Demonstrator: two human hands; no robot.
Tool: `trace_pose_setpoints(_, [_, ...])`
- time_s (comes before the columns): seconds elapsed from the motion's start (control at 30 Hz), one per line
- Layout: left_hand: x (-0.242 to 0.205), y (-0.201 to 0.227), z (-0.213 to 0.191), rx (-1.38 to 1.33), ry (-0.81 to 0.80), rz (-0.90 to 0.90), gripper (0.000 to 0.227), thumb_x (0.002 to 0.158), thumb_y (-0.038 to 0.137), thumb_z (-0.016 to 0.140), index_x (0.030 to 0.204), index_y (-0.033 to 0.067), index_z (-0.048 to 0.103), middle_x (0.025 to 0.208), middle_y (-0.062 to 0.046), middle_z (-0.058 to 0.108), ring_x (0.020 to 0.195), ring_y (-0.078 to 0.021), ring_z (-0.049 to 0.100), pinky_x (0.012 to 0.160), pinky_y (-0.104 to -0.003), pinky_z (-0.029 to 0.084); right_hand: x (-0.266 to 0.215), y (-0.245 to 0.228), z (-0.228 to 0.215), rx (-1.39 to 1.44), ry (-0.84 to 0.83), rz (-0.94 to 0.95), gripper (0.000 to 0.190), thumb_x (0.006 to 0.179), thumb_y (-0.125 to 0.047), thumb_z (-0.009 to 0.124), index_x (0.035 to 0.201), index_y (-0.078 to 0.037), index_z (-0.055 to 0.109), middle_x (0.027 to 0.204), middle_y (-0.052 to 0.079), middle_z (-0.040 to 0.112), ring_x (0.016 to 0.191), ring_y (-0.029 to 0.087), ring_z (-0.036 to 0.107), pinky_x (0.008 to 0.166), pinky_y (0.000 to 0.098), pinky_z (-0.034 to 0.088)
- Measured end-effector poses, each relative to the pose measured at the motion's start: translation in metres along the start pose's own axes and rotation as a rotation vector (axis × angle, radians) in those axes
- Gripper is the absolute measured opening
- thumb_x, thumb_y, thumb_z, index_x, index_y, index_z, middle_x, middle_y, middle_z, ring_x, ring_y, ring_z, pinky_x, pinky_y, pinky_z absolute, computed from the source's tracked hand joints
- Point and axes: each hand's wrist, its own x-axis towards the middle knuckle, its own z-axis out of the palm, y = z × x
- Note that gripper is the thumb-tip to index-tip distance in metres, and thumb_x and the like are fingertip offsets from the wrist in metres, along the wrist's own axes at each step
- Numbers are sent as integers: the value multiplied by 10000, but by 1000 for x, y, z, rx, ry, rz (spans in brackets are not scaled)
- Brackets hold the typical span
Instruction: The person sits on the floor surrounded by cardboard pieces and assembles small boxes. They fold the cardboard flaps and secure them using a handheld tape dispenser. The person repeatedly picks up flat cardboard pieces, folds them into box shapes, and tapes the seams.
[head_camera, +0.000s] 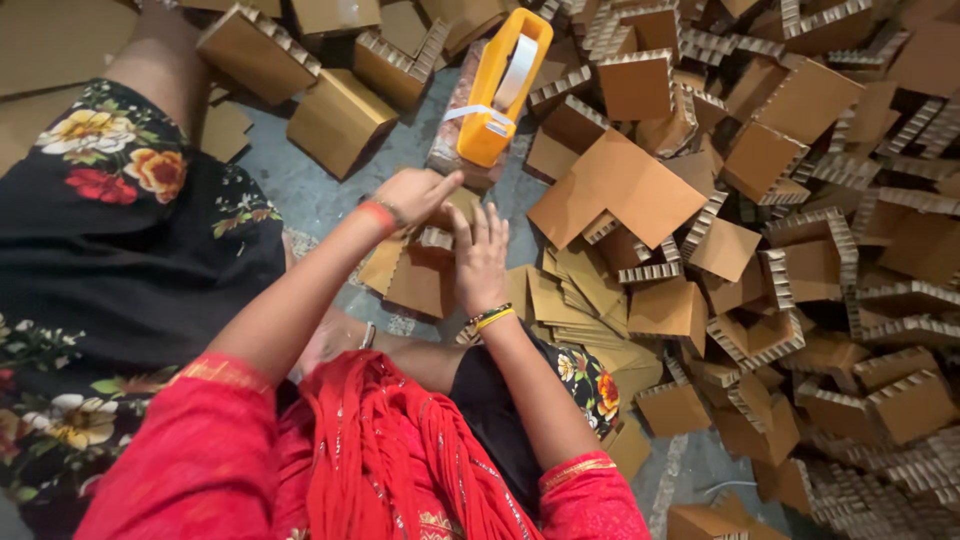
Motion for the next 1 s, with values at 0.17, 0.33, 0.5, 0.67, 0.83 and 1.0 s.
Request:
trace_pose_setpoints(0.17, [-81, 7, 0, -2, 145, 290, 515, 677, 480, 846, 979, 88, 704, 958, -164, 690, 898, -387, 678, 764, -472, 550, 6, -9, -14, 106, -134, -3, 660, 860, -95, 664, 1492, -121, 475, 1395, 137, 545, 1363, 381, 464, 1209, 578, 268])
trace_pose_setpoints(0.33, [-90, 23, 12, 131, 257, 191, 335, 696, 262, 860, 1005, 197, 751, 1009, -117, 641, 900, -367, 667, 754, -477, 546, 11, 47, -28, 887, -352, 106, 647, 833, -165, 745, 1436, -109, 517, 1354, 125, 578, 1152, 381, 601, 1047, 457, 455])
trace_pose_setpoints(0.5, [-98, 14, 14, 96, 301, 117, 348, 726, 209, 829, 1069, 223, 769, 1005, -112, 634, 919, -358, 673, 781, -466, 555, -39, 194, -36, 240, -294, 478, 460, 817, -269, 819, 1217, -62, 723, 1295, 136, 703, 1201, 301, 663, 1028, 394, 519])
trace_pose_setpoints(0.67, [-102, 16, 12, 97, 333, 127, 339, 736, 210, 819, 1071, 218, 767, 1019, -100, 634, 900, -360, 674, 747, -474, 555, -80, 259, -3, 141, -504, 669, 878, 588, -201, 951, 1358, -30, 564, 1280, 186, 639, 1188, 331, 611, 1001, 395, 487])
trace_pose_setpoints(0.83, [-105, 11, 6, 101, 362, 139, 322, 732, 208, 805, 1052, 229, 768, 980, -95, 625, 888, -347, 683, 746, -473, 560, -87, 269, -15, 210, -480, 730, 776, 618, -229, 938, 1338, -140, 660, 1273, 149, 700, 1188, 274, 659, 1018, 368, 504])
trace_pose_setpoints(1.0, [-106, 0, -3, 104, 368, 89, 305, 749, 184, 784, 1048, 245, 770, 984, -101, 621, 881, -356, 671, 752, -472, 555, -76, 235, -47, 100, -399, 721, 519, 808, -245, 832, 1308, -173, 714, 1283, 133, 726, 1150, 282, 688, 980, 380, 528])
